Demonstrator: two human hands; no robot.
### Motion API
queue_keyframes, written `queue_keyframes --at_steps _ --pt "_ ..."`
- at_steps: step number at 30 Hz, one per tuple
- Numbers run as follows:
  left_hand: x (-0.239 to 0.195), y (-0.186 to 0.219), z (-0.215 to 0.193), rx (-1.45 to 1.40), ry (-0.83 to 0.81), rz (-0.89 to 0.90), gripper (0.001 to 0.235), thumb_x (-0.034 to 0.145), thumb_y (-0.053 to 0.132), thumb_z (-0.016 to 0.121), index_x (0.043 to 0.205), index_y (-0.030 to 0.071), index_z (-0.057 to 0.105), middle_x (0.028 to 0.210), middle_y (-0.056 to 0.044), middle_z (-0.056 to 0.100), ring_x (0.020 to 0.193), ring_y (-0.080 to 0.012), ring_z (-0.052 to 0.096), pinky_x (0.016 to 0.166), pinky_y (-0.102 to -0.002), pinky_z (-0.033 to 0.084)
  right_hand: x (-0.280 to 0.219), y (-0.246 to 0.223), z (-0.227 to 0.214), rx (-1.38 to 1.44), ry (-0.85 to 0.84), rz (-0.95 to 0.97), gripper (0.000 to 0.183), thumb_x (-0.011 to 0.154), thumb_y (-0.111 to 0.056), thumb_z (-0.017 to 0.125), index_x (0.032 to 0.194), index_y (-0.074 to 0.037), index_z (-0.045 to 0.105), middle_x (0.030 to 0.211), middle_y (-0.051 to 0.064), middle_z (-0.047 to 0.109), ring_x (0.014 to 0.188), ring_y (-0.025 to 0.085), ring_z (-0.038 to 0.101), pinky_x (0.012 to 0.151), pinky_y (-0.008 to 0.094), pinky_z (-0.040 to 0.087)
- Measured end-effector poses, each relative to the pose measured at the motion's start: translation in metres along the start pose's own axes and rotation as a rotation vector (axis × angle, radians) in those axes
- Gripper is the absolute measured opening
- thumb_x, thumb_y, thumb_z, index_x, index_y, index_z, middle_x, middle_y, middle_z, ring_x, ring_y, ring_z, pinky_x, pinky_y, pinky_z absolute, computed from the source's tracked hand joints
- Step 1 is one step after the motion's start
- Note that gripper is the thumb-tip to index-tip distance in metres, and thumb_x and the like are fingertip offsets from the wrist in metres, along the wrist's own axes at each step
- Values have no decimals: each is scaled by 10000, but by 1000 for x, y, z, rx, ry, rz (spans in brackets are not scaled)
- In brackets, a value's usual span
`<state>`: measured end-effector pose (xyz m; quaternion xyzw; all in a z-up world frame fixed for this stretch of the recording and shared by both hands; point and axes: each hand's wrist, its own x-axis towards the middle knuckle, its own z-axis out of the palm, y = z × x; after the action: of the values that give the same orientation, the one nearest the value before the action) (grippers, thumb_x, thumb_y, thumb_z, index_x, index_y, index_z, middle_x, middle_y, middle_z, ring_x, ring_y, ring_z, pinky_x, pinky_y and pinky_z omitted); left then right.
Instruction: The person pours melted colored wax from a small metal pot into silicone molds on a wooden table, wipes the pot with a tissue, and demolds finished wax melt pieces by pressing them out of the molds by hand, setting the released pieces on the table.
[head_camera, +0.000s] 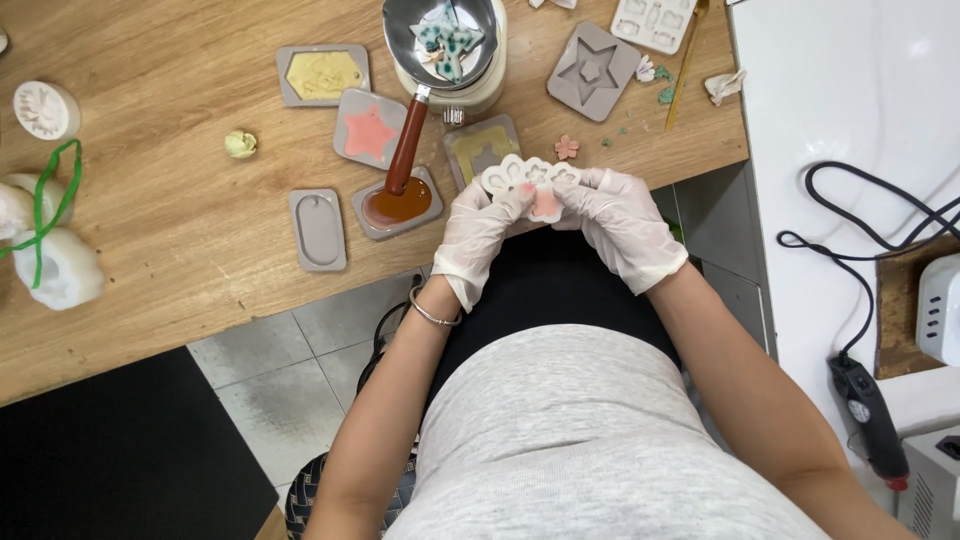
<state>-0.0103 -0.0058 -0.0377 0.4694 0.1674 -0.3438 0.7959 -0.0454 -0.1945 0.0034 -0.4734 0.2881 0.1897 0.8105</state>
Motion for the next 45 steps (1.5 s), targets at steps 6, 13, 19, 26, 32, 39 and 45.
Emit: queue_keyframes --at_steps 6,13,19,26,32,39,45 --pt "-5 -2 3 8 118 47 364 941 173 736 1246 4 631 1084 -66 725 939 -120 697 833 -280 591 5 21 -8 134 -28 -5 233 1063 -183 596 1182 11 644 1142 105 714 980 173 696 810 320 582" --pt "-10 2 11 -31 151 147 380 935 165 737 1264 7 630 1121 -57 730 1007 -113 675 909 -267 552 7 18 2 201 -147 -47 307 1075 -219 571 1284 -1 624 1281 101 673 1096 165 662 889 305 575" --pt "-9 -2 11 145 138 197 308 981 188 733 1212 3 648 1104 -60 730 989 -98 666 886 -261 555 2 14 7 115 -120 13 365 1066 -302 526 1293 -31 619 1266 53 682 1071 136 655 829 283 557" --pt "-18 10 24 -240 -53 109 255 1000 176 683 1202 26 639 1063 -59 719 893 -129 680 790 -303 585 0 18 6 277 -176 -46 333 1105 -291 547 1245 0 627 1131 100 684 930 175 655 783 313 560" --pt "-17 7 27 -145 -20 124 247 1000 168 690 1192 22 637 1040 -74 716 838 -141 675 739 -296 569 -3 15 5 300 -135 28 346 1081 -318 543 1235 -22 631 1119 79 689 916 163 660 785 315 560" --pt "-6 -1 25 202 116 338 302 960 187 733 1176 19 605 1096 -51 681 996 -105 629 873 -271 541 -3 20 -2 348 -167 48 363 1090 -348 538 1280 -47 609 1182 50 678 991 153 660 885 363 579" --pt "-14 11 37 408 283 540 469 936 261 742 1297 70 511 1212 -9 499 1077 -117 586 935 -280 548 -7 13 3 379 -220 19 456 1076 -337 520 1474 -115 501 1307 46 651 1041 149 658 907 363 586"
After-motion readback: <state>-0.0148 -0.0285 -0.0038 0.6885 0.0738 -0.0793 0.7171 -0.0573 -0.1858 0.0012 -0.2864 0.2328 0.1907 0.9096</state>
